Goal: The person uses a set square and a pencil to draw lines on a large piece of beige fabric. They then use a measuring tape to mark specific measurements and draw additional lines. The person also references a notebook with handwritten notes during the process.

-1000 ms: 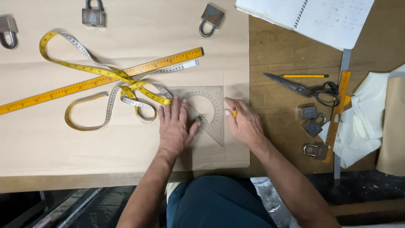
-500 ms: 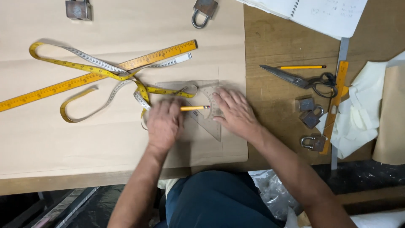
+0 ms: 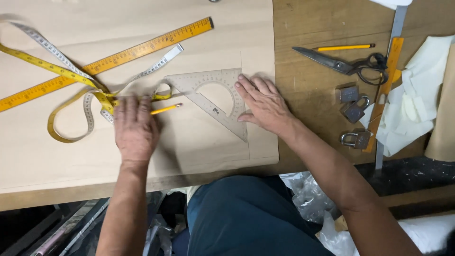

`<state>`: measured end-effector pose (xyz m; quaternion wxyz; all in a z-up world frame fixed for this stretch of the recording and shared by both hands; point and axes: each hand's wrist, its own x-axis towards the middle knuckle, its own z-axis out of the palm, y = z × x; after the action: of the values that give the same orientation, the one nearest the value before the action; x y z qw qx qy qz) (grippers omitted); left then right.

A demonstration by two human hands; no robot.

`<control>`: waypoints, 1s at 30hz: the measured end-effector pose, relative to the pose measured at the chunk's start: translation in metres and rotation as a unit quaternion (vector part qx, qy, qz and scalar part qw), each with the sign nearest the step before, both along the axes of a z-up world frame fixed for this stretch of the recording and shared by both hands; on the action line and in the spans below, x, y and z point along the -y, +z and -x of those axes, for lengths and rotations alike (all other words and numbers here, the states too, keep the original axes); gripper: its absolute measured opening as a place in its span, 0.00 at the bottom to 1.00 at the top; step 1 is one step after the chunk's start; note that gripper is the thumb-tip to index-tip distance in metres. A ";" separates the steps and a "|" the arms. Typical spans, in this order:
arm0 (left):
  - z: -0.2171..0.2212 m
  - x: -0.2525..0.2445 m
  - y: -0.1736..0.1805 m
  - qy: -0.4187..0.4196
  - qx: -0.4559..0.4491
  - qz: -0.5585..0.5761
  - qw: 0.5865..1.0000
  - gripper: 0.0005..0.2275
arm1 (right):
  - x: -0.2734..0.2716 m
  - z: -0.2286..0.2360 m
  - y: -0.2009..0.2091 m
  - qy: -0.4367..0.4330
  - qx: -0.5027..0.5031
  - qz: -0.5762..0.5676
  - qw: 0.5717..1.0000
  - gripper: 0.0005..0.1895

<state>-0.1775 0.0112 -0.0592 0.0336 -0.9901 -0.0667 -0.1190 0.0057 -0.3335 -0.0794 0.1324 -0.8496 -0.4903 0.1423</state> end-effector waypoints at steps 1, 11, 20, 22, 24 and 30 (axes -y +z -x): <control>-0.006 0.016 0.003 0.001 -0.002 0.001 1.000 0.19 | 0.000 -0.001 0.000 0.001 -0.002 0.001 1.000 0.52; -0.024 0.083 -0.027 -0.059 -0.018 0.057 0.996 0.21 | 0.002 -0.001 -0.001 0.000 -0.037 0.029 0.999 0.53; -0.042 0.078 0.016 0.055 0.045 0.228 0.971 0.14 | -0.001 -0.006 0.004 0.004 -0.007 0.024 1.000 0.53; -0.047 0.082 0.026 0.099 0.015 0.258 0.961 0.17 | 0.001 -0.001 -0.001 0.002 -0.012 0.024 1.000 0.53; -0.056 0.087 0.035 0.137 -0.005 0.382 0.914 0.12 | 0.002 0.001 -0.003 -0.005 -0.006 0.019 1.000 0.53; -0.096 0.107 0.045 0.182 -0.027 0.573 0.799 0.09 | 0.002 0.001 -0.004 -0.006 0.009 0.000 1.000 0.54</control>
<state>-0.0818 -0.0953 -0.0142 -0.5166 -0.8013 -0.3010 -0.0237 0.0049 -0.3356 -0.0834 0.1294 -0.8538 -0.4862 0.1336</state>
